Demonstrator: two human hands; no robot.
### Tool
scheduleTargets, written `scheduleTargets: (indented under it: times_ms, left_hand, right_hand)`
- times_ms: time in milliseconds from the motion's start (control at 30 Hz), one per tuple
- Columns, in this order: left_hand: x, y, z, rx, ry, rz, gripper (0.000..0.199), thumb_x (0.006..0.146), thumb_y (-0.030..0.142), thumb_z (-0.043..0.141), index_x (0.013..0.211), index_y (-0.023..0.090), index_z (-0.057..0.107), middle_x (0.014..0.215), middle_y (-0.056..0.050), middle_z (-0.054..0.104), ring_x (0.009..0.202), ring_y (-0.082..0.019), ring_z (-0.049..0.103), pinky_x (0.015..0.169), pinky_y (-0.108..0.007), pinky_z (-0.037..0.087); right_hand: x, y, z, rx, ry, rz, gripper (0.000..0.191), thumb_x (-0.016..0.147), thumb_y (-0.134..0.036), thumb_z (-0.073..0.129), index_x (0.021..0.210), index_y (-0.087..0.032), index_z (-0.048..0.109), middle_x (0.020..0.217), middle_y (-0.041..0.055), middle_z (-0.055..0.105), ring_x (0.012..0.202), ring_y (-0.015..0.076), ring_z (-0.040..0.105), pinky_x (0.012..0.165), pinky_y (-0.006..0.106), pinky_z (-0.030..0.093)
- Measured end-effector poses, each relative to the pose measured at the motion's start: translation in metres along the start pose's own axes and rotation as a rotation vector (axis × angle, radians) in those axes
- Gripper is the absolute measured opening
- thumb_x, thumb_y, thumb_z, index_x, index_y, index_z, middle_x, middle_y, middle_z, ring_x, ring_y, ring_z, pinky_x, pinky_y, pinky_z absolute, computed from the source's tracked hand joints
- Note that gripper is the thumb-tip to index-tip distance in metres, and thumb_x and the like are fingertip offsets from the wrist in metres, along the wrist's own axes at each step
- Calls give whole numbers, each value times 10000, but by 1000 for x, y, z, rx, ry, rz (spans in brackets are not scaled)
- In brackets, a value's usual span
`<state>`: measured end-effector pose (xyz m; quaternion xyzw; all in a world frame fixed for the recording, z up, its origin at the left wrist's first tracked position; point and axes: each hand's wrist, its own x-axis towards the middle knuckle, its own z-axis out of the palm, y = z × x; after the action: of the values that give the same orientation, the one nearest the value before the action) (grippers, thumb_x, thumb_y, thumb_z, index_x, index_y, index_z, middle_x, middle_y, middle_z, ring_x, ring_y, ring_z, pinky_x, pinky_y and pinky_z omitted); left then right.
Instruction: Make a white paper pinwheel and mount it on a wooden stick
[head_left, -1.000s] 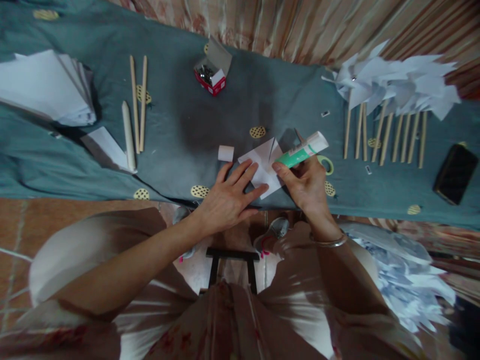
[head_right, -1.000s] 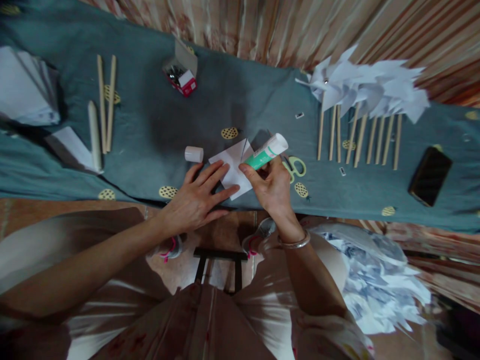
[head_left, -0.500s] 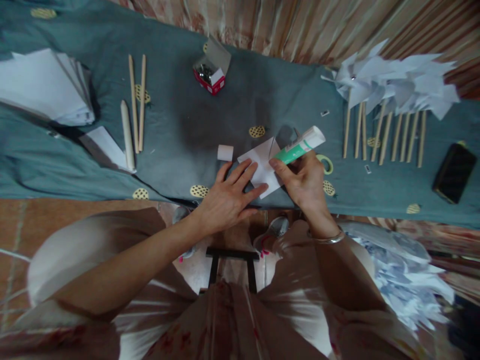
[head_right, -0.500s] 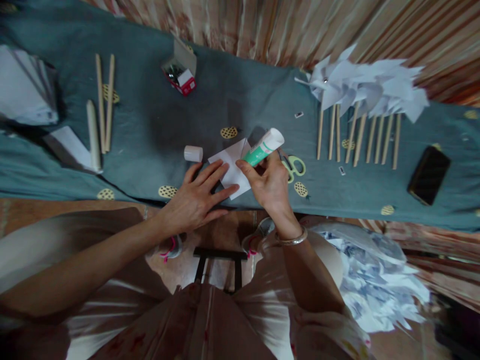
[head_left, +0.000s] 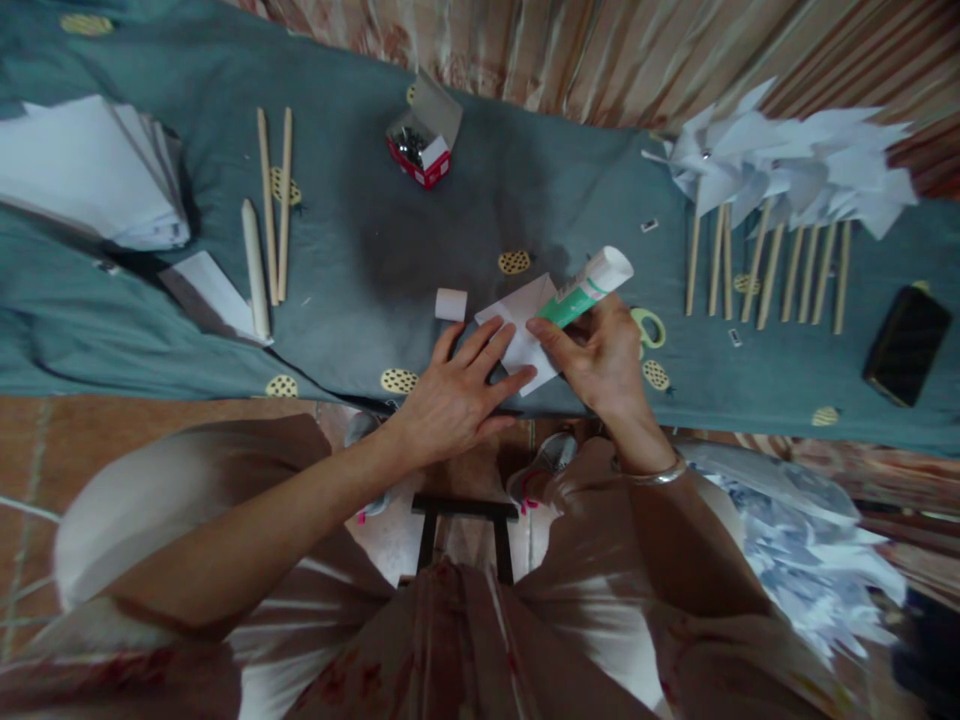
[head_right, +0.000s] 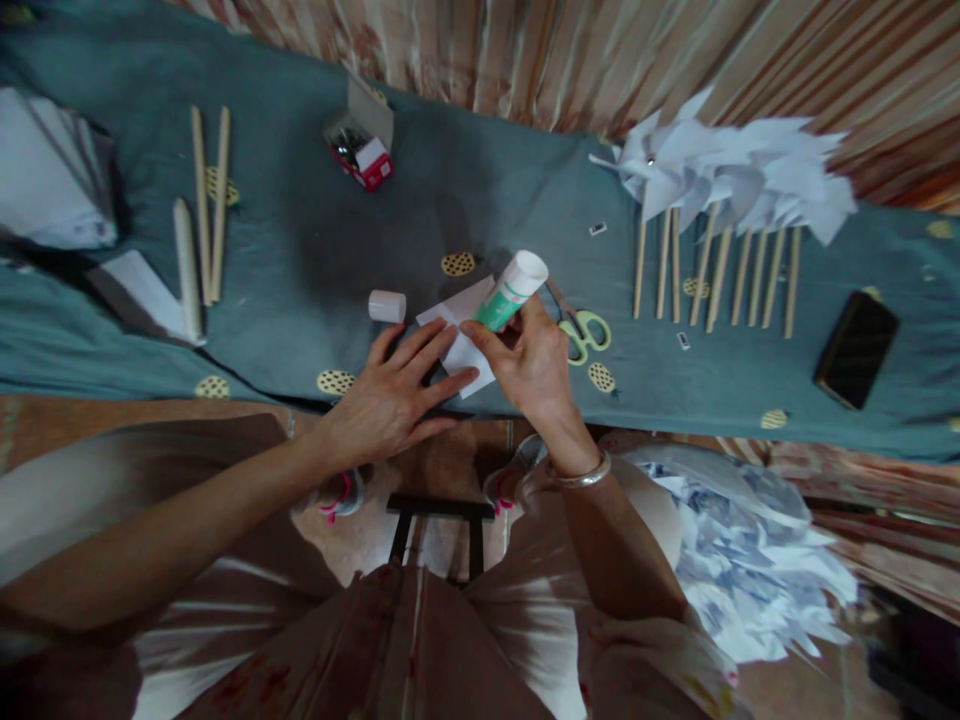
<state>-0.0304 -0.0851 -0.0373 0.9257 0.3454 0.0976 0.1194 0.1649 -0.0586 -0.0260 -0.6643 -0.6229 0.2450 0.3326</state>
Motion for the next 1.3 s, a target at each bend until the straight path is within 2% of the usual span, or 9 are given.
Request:
scheduleTargets:
  times_ms: [233,367,767,1033,1300]
  left_hand:
    - [0,0,0,-14,9,5,562,888,509,585,1377,247,492,1562,-186,342,1433,-383,310,1119,-619,239]
    - [0,-1,0,-5,-3,-2,564,887,513,585,1379,252,491,1559,-182,347,1440,-379,303,1126,-613,232]
    - [-1,-2,1,-9,10,2,565,879,486,609,1381,257,487,1560,-171,348,1440,-369,304,1133,-604,228]
    - [0,-1,1,1,4,4,562,887,490,593,1384,250,490,1547,-178,365,1437,-370,310,1135,-606,225]
    - [-1,-1,0,5,-2,0,574,884,485,601,1395,253,477,1546,-168,371,1437,-365,309,1137,-604,221]
  right_hand:
    - [-2,-2,0,-22,-45,-50,347,780,-541,685,888,-232,570,799,21,633,760,221,635,689,382,531]
    - [-3,-3,-1,-38,-75,-36,341,780,-531,688,884,-223,584,785,31,650,714,228,640,696,407,532]
    - [-9,-2,-7,-62,-46,-25,347,747,-549,710,845,-244,575,757,12,644,660,211,618,631,381,518]
    - [-8,6,-9,-12,-31,38,412,734,-602,701,872,-241,557,741,15,634,657,214,609,649,399,526]
    - [-2,8,-7,-22,17,20,412,728,-607,705,838,-243,549,713,27,639,664,223,611,660,403,532]
